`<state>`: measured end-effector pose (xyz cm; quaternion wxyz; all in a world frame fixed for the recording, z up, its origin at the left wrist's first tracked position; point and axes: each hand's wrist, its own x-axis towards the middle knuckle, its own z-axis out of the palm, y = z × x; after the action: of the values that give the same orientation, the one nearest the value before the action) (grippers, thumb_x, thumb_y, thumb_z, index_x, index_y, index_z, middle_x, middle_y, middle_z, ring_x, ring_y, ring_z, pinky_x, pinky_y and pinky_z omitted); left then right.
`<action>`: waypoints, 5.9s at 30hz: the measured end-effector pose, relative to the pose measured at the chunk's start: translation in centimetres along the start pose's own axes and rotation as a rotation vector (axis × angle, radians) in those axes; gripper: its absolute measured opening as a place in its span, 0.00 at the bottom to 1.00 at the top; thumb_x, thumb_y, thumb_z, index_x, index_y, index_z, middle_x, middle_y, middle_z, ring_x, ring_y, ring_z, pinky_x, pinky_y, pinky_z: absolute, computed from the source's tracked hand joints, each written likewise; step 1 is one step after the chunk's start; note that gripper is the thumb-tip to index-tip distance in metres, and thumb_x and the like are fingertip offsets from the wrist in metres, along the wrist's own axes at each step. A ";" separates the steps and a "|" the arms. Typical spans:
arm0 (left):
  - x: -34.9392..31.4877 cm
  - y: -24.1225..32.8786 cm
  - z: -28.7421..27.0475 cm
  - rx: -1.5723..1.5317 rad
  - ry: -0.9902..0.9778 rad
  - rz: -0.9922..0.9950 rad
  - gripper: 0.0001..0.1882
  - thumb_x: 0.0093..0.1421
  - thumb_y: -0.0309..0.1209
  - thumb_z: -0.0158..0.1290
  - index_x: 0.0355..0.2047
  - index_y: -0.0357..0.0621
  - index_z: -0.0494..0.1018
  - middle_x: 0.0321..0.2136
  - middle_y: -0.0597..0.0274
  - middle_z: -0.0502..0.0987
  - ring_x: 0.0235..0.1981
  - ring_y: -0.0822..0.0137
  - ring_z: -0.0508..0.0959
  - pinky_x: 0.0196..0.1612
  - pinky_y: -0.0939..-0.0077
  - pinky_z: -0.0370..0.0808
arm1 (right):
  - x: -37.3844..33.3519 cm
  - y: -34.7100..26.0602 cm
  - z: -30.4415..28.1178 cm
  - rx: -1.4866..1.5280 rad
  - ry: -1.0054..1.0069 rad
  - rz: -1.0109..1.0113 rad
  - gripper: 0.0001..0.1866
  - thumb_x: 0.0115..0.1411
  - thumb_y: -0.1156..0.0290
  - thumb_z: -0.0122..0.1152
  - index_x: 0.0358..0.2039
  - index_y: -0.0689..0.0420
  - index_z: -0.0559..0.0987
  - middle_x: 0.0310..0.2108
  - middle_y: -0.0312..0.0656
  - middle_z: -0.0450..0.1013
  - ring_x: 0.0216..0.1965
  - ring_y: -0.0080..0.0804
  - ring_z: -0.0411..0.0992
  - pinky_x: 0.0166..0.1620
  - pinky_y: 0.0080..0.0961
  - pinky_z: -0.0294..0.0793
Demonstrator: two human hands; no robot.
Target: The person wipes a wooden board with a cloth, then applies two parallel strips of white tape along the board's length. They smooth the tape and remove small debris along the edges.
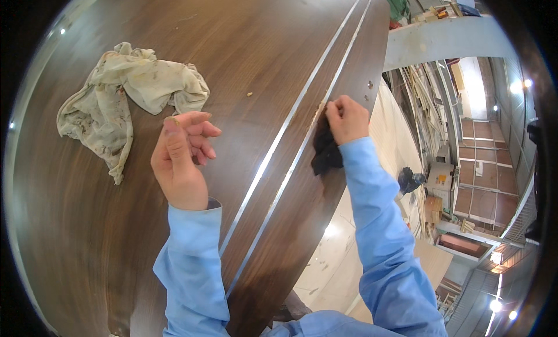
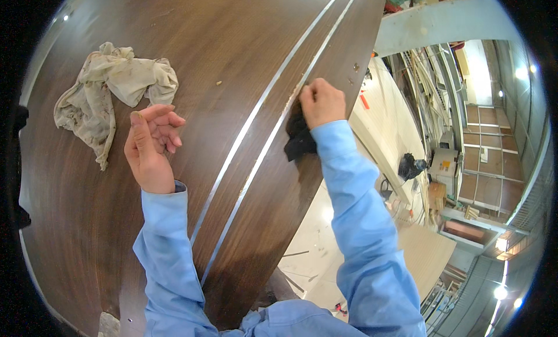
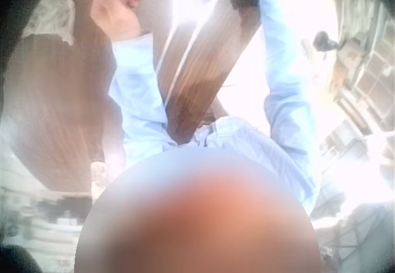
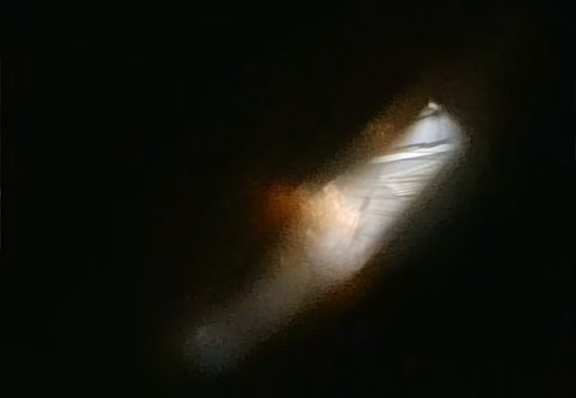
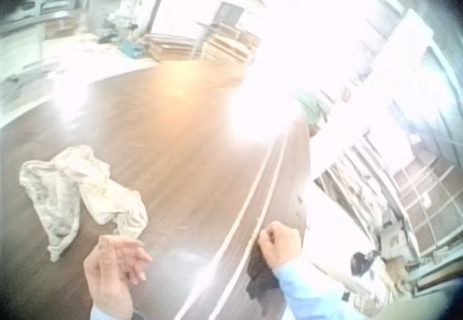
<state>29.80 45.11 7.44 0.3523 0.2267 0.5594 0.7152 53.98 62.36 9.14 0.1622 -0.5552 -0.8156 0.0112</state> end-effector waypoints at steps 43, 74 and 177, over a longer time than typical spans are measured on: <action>0.1 0.0 -0.2 -0.056 -0.013 -0.015 0.26 0.77 0.45 0.35 0.42 0.37 0.77 0.30 0.60 0.80 0.24 0.78 0.71 0.28 0.83 0.64 | 2.7 0.1 0.1 0.054 -0.207 0.011 0.10 0.59 0.70 0.62 0.28 0.65 0.79 0.26 0.55 0.78 0.29 0.52 0.78 0.37 0.40 0.77; 0.2 -0.4 0.0 0.023 -0.207 0.066 0.26 0.74 0.50 0.41 0.48 0.39 0.75 0.35 0.59 0.80 0.28 0.76 0.73 0.30 0.81 0.66 | -1.2 -3.8 -3.6 0.924 -0.015 0.414 0.08 0.66 0.71 0.63 0.35 0.63 0.77 0.26 0.37 0.74 0.26 0.21 0.70 0.34 0.20 0.71; 3.1 -1.0 0.9 -0.003 -0.126 0.035 0.12 0.67 0.23 0.49 0.49 0.36 0.76 0.30 0.64 0.79 0.34 0.76 0.78 0.42 0.79 0.75 | -0.3 -4.1 0.4 0.297 -0.157 0.086 0.12 0.54 0.66 0.71 0.30 0.61 0.80 0.31 0.52 0.80 0.38 0.53 0.78 0.44 0.40 0.76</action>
<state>28.71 48.17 6.55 0.3749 0.2804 0.5310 0.7063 50.23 60.60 9.53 0.1775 -0.5571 -0.7906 0.1820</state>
